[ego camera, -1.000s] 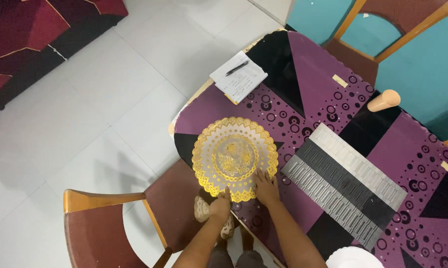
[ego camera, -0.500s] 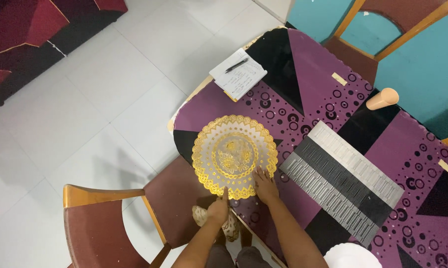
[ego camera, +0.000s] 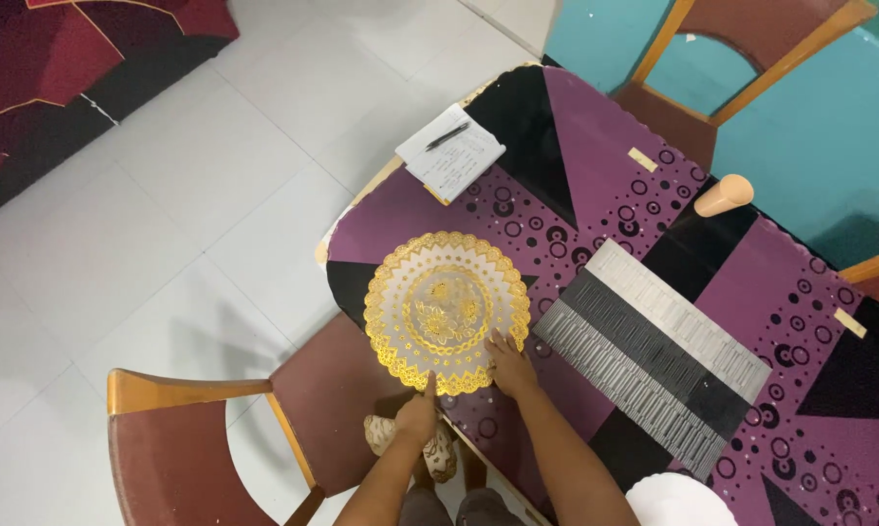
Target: Setting a dining table with placemats and plates, and washing utensils in a sink.
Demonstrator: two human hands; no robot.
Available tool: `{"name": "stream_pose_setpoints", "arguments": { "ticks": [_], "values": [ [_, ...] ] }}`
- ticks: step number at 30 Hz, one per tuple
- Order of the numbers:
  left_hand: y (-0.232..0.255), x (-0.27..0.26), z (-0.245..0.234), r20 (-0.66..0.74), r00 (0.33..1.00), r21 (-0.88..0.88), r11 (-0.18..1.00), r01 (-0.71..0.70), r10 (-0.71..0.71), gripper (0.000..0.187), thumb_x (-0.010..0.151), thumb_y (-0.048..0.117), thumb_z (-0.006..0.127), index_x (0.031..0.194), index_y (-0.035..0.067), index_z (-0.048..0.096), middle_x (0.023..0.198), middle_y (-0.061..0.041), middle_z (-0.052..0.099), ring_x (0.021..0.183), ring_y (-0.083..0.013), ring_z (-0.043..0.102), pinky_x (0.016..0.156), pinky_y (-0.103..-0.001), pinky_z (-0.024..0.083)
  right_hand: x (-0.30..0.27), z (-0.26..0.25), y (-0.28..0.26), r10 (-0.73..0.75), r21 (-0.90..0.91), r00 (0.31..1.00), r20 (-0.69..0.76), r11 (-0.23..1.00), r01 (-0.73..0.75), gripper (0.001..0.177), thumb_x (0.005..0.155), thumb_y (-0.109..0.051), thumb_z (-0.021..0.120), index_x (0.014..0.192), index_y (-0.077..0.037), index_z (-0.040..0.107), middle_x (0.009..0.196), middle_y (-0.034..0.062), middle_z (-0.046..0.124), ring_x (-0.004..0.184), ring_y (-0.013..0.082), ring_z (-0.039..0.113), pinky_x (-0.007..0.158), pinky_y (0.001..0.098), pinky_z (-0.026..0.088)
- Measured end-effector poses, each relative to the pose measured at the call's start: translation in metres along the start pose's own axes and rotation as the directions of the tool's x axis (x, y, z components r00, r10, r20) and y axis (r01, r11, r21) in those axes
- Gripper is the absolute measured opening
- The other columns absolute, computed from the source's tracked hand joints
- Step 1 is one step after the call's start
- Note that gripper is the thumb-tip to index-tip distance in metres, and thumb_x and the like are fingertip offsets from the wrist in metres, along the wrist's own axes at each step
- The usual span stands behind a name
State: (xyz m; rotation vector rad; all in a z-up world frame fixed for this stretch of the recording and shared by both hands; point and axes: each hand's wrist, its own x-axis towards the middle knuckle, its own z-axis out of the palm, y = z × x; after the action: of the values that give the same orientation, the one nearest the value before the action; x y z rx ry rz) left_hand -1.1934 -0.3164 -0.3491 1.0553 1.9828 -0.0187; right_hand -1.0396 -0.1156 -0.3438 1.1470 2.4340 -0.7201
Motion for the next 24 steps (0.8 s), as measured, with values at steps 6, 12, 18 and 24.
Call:
{"name": "stream_pose_setpoints", "arguments": {
  "ticks": [6, 12, 18, 24],
  "values": [
    [0.006, -0.03, -0.017, -0.123, 0.992, -0.125, 0.992, -0.03, 0.014, 0.089, 0.092, 0.021, 0.07, 0.162, 0.025, 0.016, 0.125, -0.018, 0.063, 0.109, -0.0363, 0.065, 0.092, -0.048, 0.054, -0.001, 0.008, 0.01, 0.053, 0.088, 0.994, 0.092, 0.994, -0.061, 0.09, 0.088, -0.029, 0.077, 0.16, -0.025, 0.023, 0.17, 0.0032, 0.004, 0.157, 0.0304, 0.003, 0.122, 0.052, 0.021],
    [0.005, -0.052, -0.026, -0.223, 0.971, -0.39, 0.921, -0.008, -0.086, 0.066, 0.091, 0.018, 0.071, 0.151, 0.019, 0.044, 0.106, -0.016, 0.073, 0.098, -0.0346, 0.072, 0.085, -0.046, 0.056, -0.027, 0.002, -0.02, -0.006, 0.584, 0.981, 0.192, 0.805, -0.109, 0.096, 0.084, -0.034, 0.07, 0.168, -0.021, 0.026, 0.145, 0.0201, 0.06, 0.124, 0.0426, 0.063, 0.104, 0.0466, 0.054],
    [-0.009, -0.106, -0.076, -0.593, 0.784, -0.654, 0.678, -0.335, -0.184, 0.047, 0.086, 0.011, 0.078, 0.131, 0.007, 0.067, 0.088, -0.011, 0.073, 0.079, -0.0248, 0.068, 0.07, -0.038, 0.055, 0.005, 0.063, -0.032, -0.538, 0.788, 0.816, 0.211, 0.588, 0.183, 0.082, 0.101, -0.034, 0.071, 0.165, -0.012, 0.025, 0.166, 0.0143, 0.036, 0.145, 0.0253, 0.044, 0.115, 0.036, 0.041],
    [-0.062, -0.144, -0.091, -0.589, 0.674, -0.808, 0.34, -0.481, -0.446, 0.031, 0.091, 0.008, 0.073, 0.122, 0.006, 0.069, 0.074, 0.001, 0.067, 0.066, -0.0056, 0.059, 0.063, -0.024, 0.05, -0.028, 0.022, -0.117, -0.415, 0.888, 0.786, 0.458, 0.17, -0.427, 0.067, 0.092, -0.021, 0.071, 0.151, -0.003, 0.045, 0.145, 0.0151, 0.058, 0.123, 0.0231, 0.063, 0.1, 0.039, 0.056]
  ]
}}
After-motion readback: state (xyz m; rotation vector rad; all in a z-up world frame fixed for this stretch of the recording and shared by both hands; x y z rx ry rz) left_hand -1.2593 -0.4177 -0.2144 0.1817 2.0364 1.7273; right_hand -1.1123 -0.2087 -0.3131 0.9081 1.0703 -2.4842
